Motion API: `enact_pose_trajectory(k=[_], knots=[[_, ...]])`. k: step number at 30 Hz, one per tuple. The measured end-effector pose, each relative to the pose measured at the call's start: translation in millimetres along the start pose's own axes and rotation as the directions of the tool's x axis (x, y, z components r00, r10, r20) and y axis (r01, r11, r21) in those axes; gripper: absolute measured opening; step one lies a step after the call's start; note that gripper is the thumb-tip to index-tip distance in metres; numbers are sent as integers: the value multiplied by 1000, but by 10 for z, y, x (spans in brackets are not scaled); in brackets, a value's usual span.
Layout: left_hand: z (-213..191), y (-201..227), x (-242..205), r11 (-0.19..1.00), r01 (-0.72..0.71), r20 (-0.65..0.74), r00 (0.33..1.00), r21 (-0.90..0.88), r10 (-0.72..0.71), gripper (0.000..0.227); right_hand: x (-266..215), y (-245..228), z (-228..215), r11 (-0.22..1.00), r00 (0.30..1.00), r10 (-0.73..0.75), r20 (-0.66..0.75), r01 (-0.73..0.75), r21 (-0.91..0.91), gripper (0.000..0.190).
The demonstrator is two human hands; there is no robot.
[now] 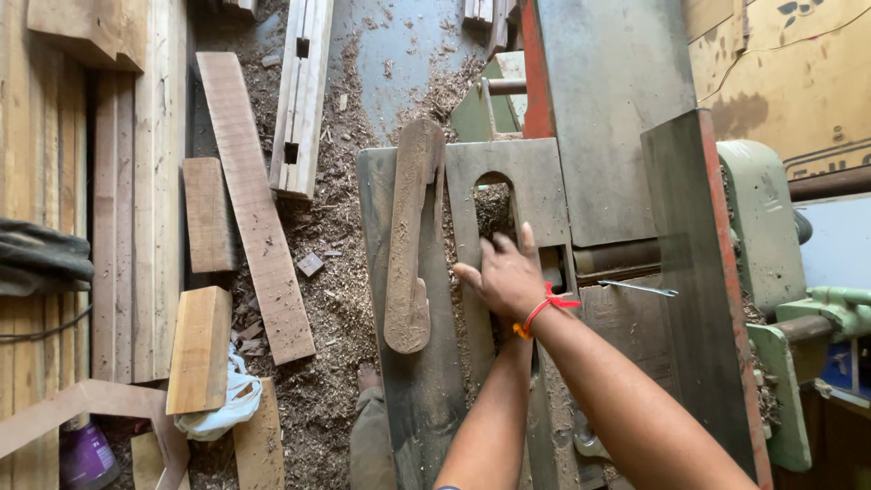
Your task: The person uses a wrench to loosen and tighten bolts on a woodworking machine and then handles a red circular cutter.
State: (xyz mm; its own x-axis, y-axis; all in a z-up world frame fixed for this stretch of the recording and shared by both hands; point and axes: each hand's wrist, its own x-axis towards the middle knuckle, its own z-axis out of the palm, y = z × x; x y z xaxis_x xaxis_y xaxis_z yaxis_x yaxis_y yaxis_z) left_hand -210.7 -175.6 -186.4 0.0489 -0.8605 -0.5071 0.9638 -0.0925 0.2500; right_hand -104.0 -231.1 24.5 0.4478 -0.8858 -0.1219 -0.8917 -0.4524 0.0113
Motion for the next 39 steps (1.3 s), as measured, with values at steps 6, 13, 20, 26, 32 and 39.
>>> enact_pose_trajectory(k=[6,13,20,26,32,39], knots=[[-19,-33,-62,1000,12,-6,1000,-13,-12,49,-65,-21,37,991,987,129,93,-130,4,72],[-66,-28,-66,1000,17,-11,1000,-18,-17,48,-45,46,152,998,959,-70,-274,68,-19,68],[-114,-19,-40,1000,11,-8,1000,-24,-11,47,-49,-11,72,987,993,113,17,-114,110,62],[-128,6,26,999,-1,-1,1000,-37,1,46,4,-61,-13,981,988,147,52,-152,119,62],[-159,-16,20,999,8,-10,1000,-40,-9,46,2,49,145,980,987,150,64,-156,121,63],[-89,-5,-19,999,25,6,1000,-21,-25,45,-26,86,192,993,993,113,31,-114,43,68]])
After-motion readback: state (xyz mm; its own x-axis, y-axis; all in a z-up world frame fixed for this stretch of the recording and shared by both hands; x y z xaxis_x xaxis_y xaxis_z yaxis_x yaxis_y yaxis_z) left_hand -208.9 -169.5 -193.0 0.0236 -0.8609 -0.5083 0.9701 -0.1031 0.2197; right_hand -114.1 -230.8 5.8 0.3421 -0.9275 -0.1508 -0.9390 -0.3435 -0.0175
